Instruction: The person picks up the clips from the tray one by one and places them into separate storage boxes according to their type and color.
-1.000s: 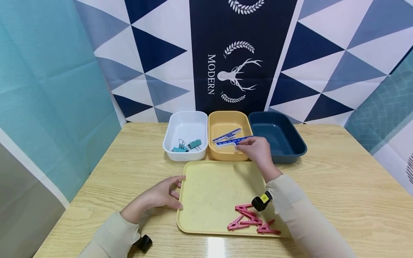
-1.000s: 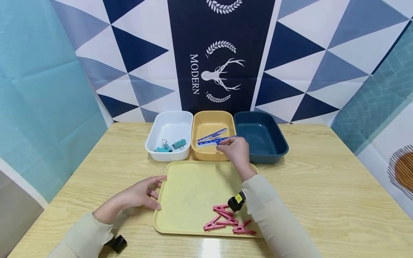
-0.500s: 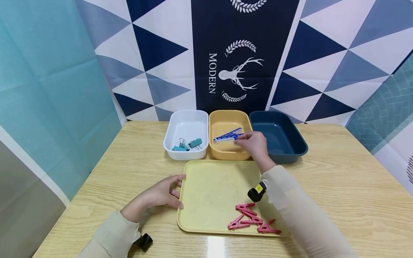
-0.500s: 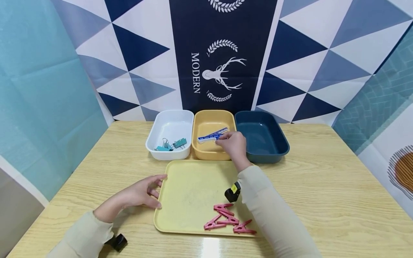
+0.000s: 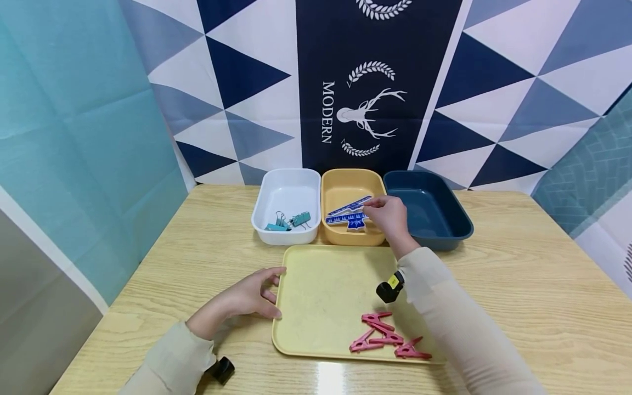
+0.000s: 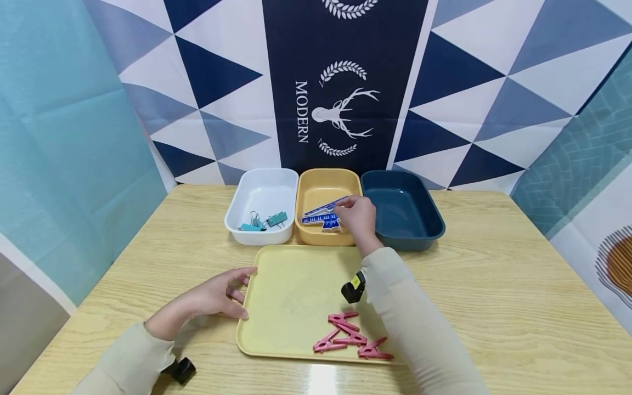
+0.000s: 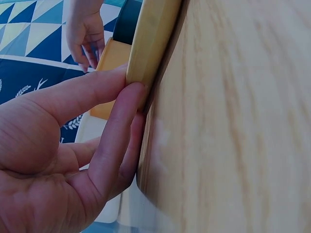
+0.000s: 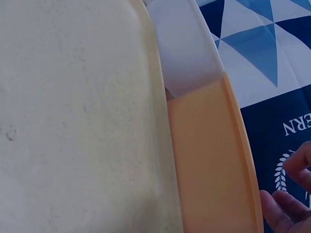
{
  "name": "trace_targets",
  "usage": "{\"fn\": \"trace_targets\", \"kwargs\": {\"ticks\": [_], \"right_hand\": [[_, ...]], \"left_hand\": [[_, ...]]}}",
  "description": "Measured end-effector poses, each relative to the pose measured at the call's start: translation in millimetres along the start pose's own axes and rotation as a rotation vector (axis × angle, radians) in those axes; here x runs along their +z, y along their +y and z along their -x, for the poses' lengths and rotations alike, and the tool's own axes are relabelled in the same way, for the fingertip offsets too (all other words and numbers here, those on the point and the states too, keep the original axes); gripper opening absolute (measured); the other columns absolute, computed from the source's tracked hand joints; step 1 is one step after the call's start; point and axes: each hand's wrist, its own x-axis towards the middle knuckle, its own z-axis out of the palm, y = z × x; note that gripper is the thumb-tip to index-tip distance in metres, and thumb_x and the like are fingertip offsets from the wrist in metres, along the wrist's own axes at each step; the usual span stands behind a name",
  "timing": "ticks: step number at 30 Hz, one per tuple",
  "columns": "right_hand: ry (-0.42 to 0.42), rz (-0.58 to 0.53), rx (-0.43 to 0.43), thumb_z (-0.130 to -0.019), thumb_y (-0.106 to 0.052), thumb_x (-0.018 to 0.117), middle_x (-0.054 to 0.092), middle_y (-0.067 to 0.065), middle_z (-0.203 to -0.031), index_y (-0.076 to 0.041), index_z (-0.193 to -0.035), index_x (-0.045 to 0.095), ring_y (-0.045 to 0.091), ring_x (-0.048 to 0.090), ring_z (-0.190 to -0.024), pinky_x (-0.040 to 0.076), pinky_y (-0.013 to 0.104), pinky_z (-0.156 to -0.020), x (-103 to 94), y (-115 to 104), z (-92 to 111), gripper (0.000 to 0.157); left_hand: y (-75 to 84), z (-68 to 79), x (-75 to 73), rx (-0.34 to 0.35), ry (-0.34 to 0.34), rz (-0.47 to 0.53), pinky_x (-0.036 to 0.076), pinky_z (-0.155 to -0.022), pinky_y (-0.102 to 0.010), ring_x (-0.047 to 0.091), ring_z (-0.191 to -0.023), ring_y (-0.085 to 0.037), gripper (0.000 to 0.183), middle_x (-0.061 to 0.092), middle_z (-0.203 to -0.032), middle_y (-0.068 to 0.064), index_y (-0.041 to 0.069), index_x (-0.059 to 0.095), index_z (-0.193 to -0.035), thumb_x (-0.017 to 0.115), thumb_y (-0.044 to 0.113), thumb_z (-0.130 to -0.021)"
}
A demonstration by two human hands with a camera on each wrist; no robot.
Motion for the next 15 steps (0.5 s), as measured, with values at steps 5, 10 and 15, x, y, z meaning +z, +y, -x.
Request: {"fn": "trace_targets", "kwargs": {"ticks": [5, 10, 15], "right_hand": [[-0.001, -0.03, -0.009, -0.088, -0.02, 0.063, 0.059, 0.012, -0.107, -0.005, -0.105, 0.067, 0.026, 0.051, -0.097, 0.048, 0.034, -0.083, -2.2, 0.7, 3.0, 0.023], [0.011, -0.049, -0.025, -0.087, -0.022, 0.064, 0.056, 0.012, -0.108, -0.005, -0.11, 0.065, 0.025, 0.049, -0.096, 0.048, 0.031, -0.08, -4.0, 2.1, 6.5, 0.028], [0.012, -0.042, -0.041, -0.087, -0.021, 0.064, 0.055, 0.012, -0.104, -0.004, -0.111, 0.065, 0.024, 0.049, -0.092, 0.048, 0.025, -0.07, -5.1, 2.0, 11.3, 0.03]], "left_hand": [[0.4, -0.2, 0.7, 0.003, -0.002, 0.003, 0.053, -0.066, -0.033, 0.052, -0.089, -0.023, 0.091, 0.038, -0.116, -0.015, 0.001, 0.031, -0.142, 0.079, -0.007, -0.066], [0.2, -0.7, 0.9, 0.001, -0.002, 0.004, 0.052, -0.066, -0.032, 0.051, -0.089, -0.022, 0.091, 0.038, -0.116, -0.015, 0.001, 0.031, -0.142, 0.079, -0.006, -0.066], [-0.1, -0.3, 0.3, 0.002, -0.003, 0.001, 0.052, -0.066, -0.032, 0.052, -0.089, -0.022, 0.091, 0.038, -0.116, -0.015, 0.001, 0.03, -0.142, 0.079, -0.007, -0.066]]}}
